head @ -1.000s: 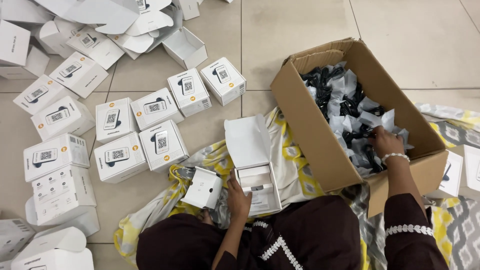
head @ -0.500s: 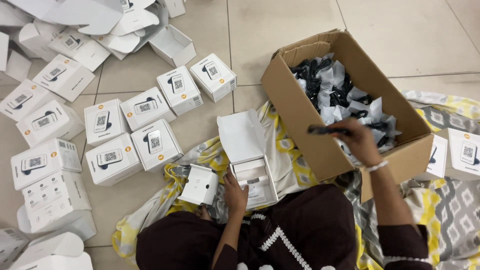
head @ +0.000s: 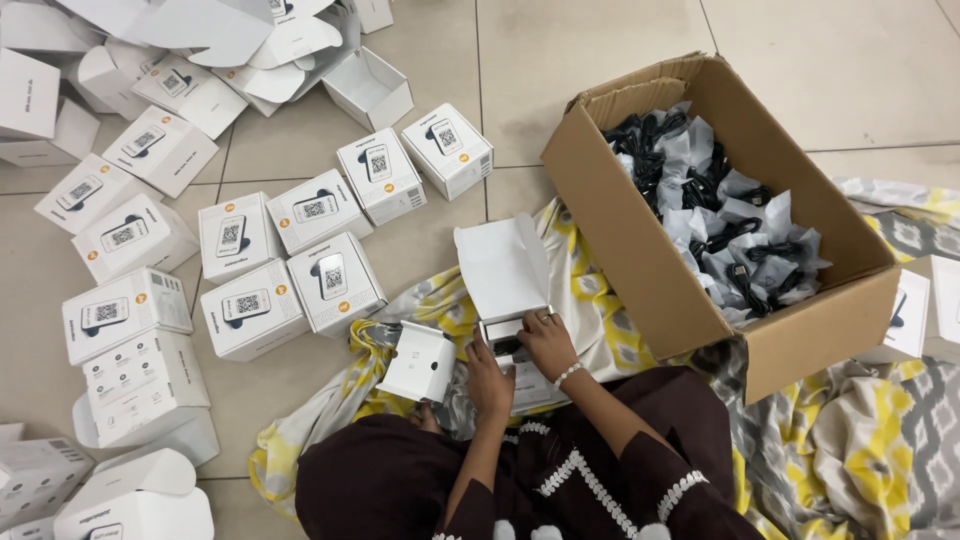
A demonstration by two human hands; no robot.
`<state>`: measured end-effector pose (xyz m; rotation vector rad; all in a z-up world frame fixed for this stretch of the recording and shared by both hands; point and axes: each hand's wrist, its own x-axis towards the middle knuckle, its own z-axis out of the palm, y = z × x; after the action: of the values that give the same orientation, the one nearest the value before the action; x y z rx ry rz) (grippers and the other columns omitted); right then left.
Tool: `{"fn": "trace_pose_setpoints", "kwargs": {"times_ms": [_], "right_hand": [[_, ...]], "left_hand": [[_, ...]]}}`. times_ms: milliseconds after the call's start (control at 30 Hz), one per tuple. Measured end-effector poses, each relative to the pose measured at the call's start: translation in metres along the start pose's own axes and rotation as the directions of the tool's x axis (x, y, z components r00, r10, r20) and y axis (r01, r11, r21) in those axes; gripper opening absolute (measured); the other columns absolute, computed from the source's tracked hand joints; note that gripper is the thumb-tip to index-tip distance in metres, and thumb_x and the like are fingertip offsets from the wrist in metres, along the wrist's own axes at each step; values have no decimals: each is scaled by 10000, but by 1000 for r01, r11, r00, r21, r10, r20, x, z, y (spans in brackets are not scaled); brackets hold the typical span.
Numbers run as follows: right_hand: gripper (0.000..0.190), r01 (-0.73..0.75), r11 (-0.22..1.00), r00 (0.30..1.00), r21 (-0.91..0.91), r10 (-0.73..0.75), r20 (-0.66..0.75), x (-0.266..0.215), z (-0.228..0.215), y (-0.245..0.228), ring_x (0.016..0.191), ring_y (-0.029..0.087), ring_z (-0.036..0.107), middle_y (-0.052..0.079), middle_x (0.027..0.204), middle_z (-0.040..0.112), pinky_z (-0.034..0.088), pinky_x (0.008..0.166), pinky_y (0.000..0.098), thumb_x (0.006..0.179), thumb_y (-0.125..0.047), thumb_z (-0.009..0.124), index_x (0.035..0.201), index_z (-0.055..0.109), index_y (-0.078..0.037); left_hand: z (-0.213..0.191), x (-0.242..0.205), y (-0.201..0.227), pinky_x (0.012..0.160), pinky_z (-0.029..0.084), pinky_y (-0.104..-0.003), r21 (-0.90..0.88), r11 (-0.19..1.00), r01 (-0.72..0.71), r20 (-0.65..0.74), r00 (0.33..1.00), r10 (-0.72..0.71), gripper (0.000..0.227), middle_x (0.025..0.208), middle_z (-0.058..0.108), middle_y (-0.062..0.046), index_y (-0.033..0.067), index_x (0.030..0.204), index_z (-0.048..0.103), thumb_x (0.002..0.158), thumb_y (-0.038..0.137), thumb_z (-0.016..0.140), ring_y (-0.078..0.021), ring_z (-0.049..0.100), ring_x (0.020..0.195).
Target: The person packages small black electronic devices into individual white cardboard boxes.
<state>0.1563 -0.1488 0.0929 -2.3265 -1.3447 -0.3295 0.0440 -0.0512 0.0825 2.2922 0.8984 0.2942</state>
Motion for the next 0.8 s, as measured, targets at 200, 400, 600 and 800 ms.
{"fn": "trace_pose_setpoints", "kwargs": {"times_ms": [200,400,600,800], "right_hand": [[90,45,987,971,-157,-6,237,-18,35,12,979,255,630,73,866,689,460,911,395,779,-119,625,791,714,-104],[135,-230,961,961,153,250,-120,-7,-73,58,848,331,675,115,898,732,528,785,450,834,-137,701,949,761,-101],[181,-699,694,662,171,719,-211,-6,-163,255,899,313,747,163,1058,764,583,815,399,955,-59,691,1127,745,-75],[875,-410,861,862,-300,473,181,16,-100,357,1416,415,411,70,1513,566,452,920,558,641,200,531,1419,626,-190]], "left_hand": [[-1,1,3,850,576,-480,42,998,42,48,998,-44,1071,1398,465,-190,113,1557,211,726,141,885,-402,618,1144],[-2,1,4,873,569,-507,5,1000,-8,-11,1000,8,1085,1362,483,-207,115,1547,225,698,135,900,-444,600,1166],[1,5,5,799,604,-507,33,996,81,51,995,-83,1067,1440,451,-198,112,1551,182,740,171,873,-417,663,1091],[8,7,3,814,600,-495,52,985,164,68,983,-168,1056,1432,452,-192,133,1552,205,742,193,880,-419,650,1101]]}}
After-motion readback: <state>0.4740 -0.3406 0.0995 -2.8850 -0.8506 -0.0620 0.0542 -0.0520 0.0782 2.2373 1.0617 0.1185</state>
